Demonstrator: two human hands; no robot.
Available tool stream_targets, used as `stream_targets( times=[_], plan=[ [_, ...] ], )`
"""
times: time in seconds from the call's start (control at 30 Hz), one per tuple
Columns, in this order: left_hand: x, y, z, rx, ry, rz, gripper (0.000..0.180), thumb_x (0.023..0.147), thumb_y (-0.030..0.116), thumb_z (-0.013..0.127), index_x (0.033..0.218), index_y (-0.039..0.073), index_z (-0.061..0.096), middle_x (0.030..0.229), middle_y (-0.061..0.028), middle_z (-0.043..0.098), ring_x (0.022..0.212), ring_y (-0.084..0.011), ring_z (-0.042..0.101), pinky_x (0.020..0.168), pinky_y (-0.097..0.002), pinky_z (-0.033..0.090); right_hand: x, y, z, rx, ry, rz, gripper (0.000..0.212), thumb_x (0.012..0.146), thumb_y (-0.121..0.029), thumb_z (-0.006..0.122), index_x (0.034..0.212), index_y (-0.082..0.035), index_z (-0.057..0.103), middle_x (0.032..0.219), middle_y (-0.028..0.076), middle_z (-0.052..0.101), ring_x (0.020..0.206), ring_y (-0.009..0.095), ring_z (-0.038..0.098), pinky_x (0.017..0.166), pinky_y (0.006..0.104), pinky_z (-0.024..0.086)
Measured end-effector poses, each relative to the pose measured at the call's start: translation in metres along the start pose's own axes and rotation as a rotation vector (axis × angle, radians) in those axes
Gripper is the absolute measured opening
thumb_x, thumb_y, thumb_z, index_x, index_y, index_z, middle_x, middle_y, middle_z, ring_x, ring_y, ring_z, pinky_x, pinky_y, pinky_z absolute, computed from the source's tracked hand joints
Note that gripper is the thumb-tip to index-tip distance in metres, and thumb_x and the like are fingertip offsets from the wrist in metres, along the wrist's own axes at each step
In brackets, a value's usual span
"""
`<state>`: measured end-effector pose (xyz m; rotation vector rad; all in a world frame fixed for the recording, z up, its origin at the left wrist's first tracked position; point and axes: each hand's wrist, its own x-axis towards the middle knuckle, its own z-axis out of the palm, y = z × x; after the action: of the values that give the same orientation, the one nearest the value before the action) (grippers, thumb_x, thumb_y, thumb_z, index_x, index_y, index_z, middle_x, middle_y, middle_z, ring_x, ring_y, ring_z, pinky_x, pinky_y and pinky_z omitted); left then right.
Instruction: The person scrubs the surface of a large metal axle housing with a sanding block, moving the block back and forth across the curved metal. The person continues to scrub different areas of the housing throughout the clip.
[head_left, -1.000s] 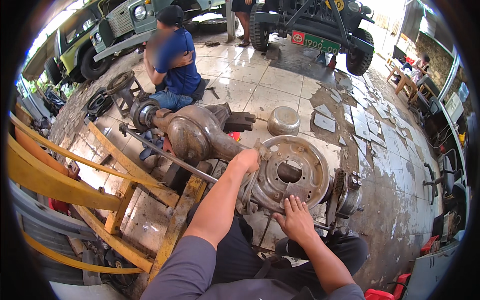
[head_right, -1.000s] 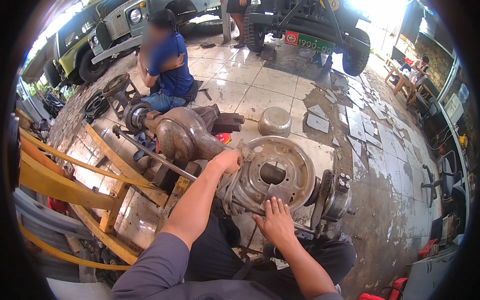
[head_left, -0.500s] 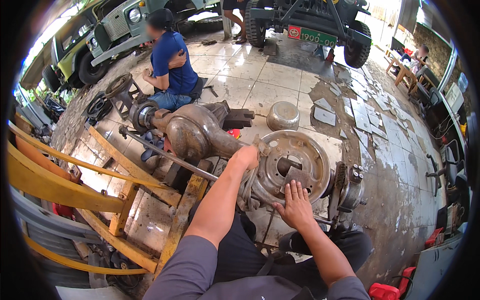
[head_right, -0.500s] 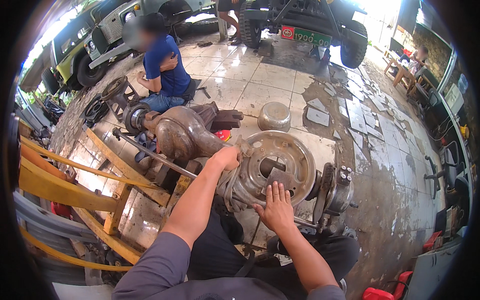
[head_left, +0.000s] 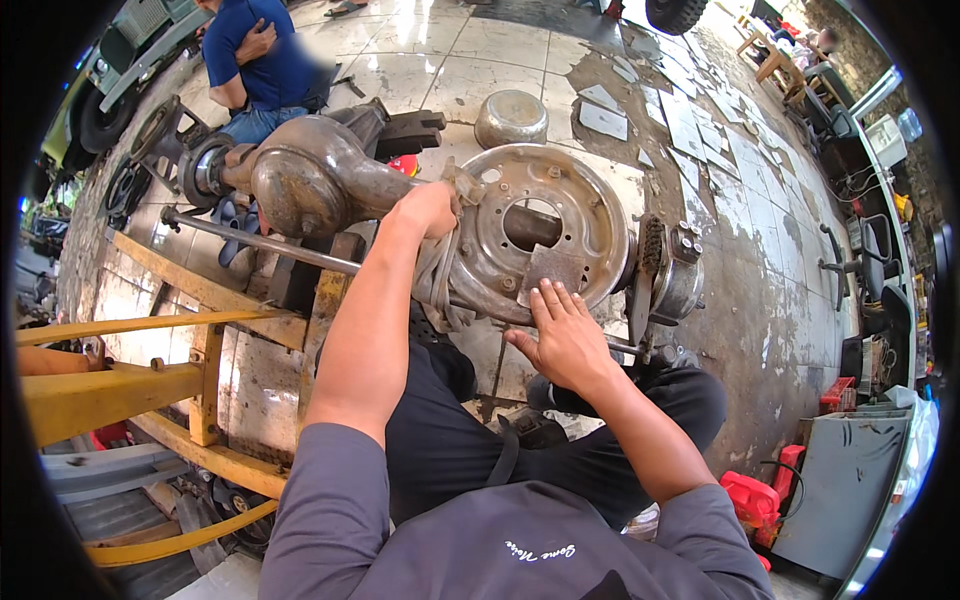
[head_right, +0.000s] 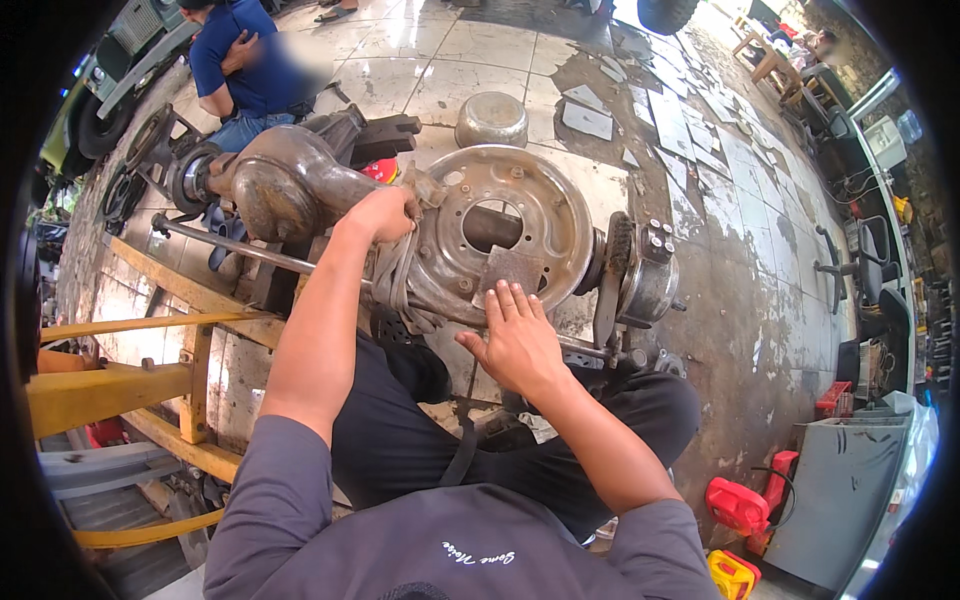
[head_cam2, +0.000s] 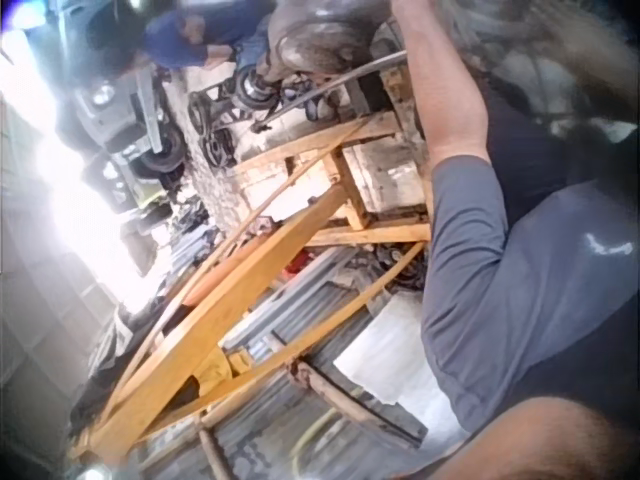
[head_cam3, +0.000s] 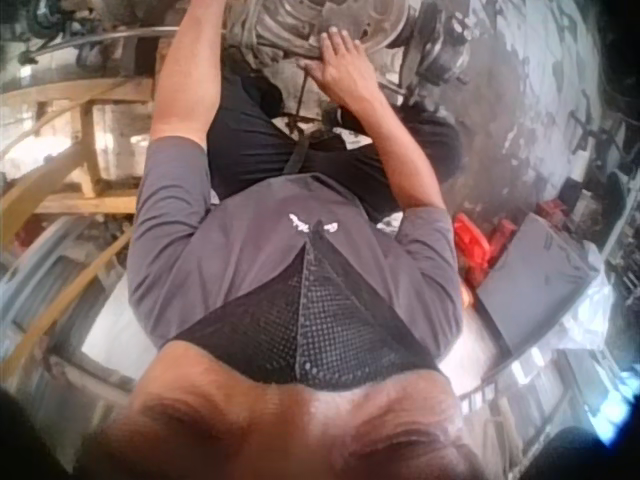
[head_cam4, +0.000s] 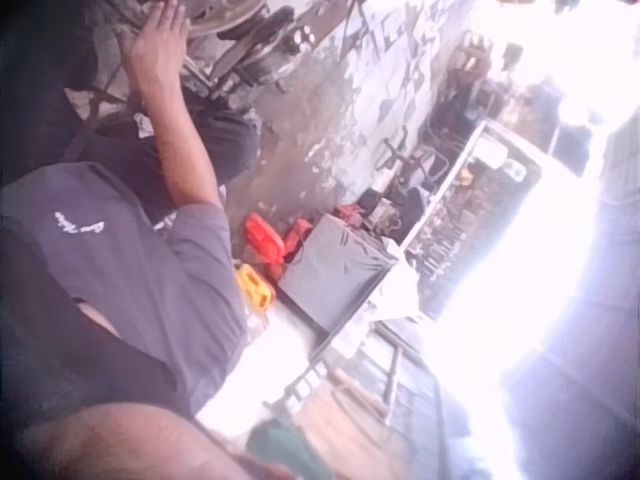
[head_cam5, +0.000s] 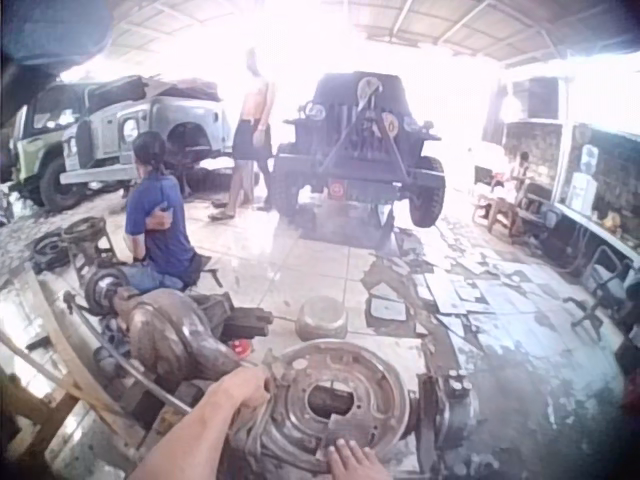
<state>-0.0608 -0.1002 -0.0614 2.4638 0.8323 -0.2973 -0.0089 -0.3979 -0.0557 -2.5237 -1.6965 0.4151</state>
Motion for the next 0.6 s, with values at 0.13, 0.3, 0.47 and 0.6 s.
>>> stream_targets(
  times=[0.13,0.3,0.47,0.6],
  plan=[
    [0.005,-0.001,0.004,-0.005,0.01,-0.009,0.026,0.081,0.011,0.071,0.106,0.007,0.074,0.107,-0.018,0.072,0.104,-0.0315,0.068,0.092,-0.0388,0.053,0.023,0.009,0.017,-0.078,0.131,0.001,0.082,0.1,-0.061,0.039,0.147,0.006,0.04,0.155,0.025,0.035,0.147,0.039,0.03,0.12,0.0493,0.025],
    [-0.002,0.0,0.002,-0.031,0.017,-0.005,0.025,0.08,0.011,0.071,0.105,0.008,0.074,0.106,-0.0178,0.072,0.103,-0.0316,0.068,0.091,-0.0388,0.053,0.002,0.0,0.005,-0.024,0.0,0.017,0.082,0.099,-0.061,0.04,0.148,0.005,0.038,0.157,0.024,0.034,0.148,0.037,0.028,0.12,0.0507,0.023],
    [0.012,-0.009,0.009,0.001,0.005,-0.025,0.025,0.081,0.013,0.071,0.105,0.008,0.073,0.106,-0.0177,0.072,0.103,-0.0316,0.068,0.09,-0.0395,0.053,0.028,0.014,0.011,-0.094,0.118,0.017,0.078,0.099,-0.061,0.04,0.147,0.001,0.042,0.155,0.02,0.038,0.145,0.034,0.034,0.118,0.0522,0.025],
    [0.009,-0.002,0.005,0.005,-0.015,-0.045,0.025,0.08,0.012,0.07,0.105,0.008,0.073,0.107,-0.0171,0.072,0.103,-0.0309,0.068,0.09,-0.0399,0.053,0.047,0.021,-0.008,-0.093,0.179,-0.028,0.062,0.095,-0.042,0.058,0.142,-0.003,0.048,0.14,0.014,0.055,0.127,0.032,0.052,0.104,0.0496,0.041]
  ],
)
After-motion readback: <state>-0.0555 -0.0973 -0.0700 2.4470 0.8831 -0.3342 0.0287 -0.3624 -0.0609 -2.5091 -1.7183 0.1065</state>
